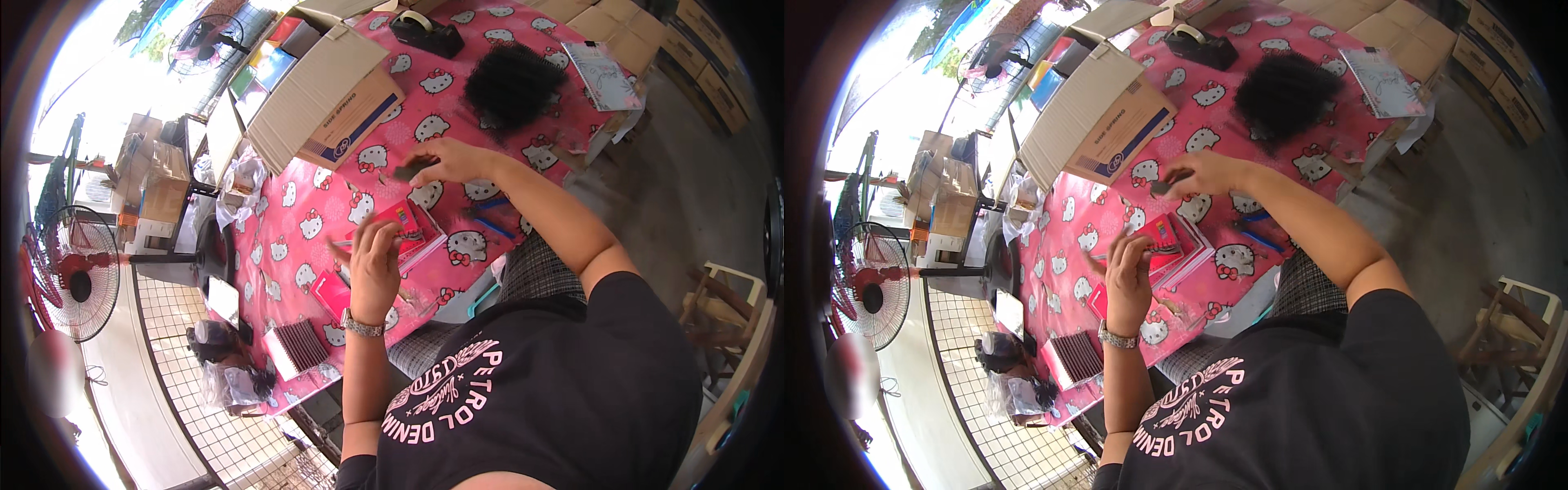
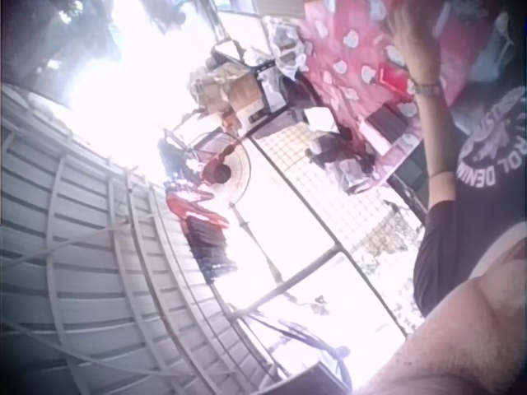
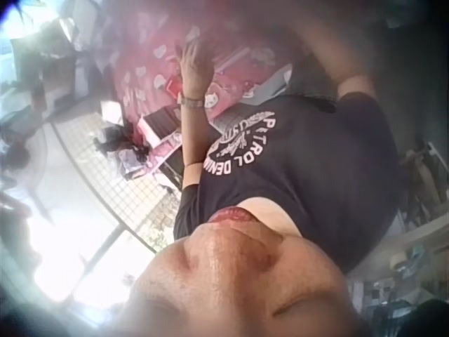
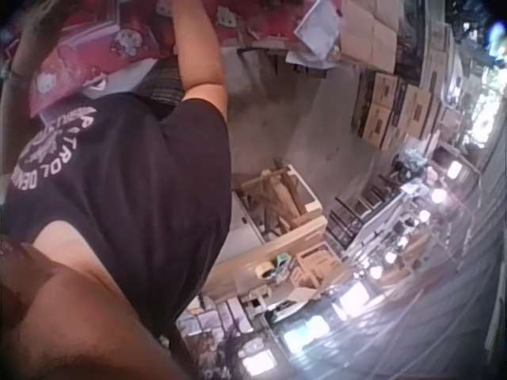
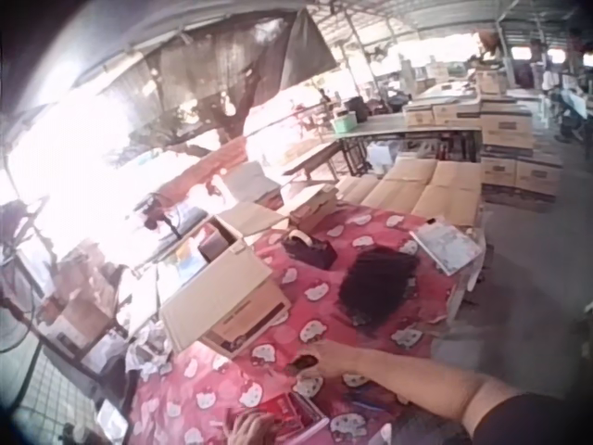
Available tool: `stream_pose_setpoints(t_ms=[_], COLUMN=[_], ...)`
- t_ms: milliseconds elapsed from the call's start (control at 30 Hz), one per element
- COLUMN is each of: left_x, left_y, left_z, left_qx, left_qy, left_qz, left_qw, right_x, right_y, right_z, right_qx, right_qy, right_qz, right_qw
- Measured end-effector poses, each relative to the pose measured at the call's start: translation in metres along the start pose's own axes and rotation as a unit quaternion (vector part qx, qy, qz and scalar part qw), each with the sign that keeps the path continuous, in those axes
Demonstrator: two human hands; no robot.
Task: The person assembles notebooks by aligning stacks of paper, inserting wire binding through the holes, and using pliers to secure the wire ends.
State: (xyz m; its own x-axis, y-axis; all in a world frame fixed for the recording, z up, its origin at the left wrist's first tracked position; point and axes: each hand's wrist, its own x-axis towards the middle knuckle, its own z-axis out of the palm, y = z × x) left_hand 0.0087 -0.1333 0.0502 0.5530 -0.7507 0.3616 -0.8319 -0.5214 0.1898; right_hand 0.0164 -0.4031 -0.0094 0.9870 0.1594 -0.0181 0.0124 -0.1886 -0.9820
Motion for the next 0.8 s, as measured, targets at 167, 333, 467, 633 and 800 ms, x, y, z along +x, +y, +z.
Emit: stream_pose_setpoints(t_ms=[167, 333, 467, 633, 800], left_x=[-0.012, 0.000, 0.006, 0.003, -0.009], left_y=[-0.015, -0.010, -0.012, -0.020, -0.038], left_z=[0.006, 0.009, 0.007, 0.001, 0.003], left_qx=[-0.021, -0.036, -0.034, -0.091, -0.136], left_qy=[0.056, 0.056, 0.063, 0.074, 0.061], left_qz=[-0.094, -0.072, -0.071, -0.072, -0.110], left_qw=[0.994, 0.995, 0.995, 0.990, 0.983], right_x=[-0.014, -0.009, -0.006, 0.005, 0.011], right_y=[-0.063, -0.065, -0.055, -0.061, -0.059], right_z=[0.021, 0.016, 0.004, 0.003, 0.009], right_qx=[0.115, 0.246, 0.214, -0.006, 0.265], right_qy=[-0.216, -0.270, -0.192, -0.214, -0.259], right_qz=[-0.026, -0.076, 0.004, -0.045, -0.027], right_qw=[0.969, 0.928, 0.958, 0.976, 0.928])
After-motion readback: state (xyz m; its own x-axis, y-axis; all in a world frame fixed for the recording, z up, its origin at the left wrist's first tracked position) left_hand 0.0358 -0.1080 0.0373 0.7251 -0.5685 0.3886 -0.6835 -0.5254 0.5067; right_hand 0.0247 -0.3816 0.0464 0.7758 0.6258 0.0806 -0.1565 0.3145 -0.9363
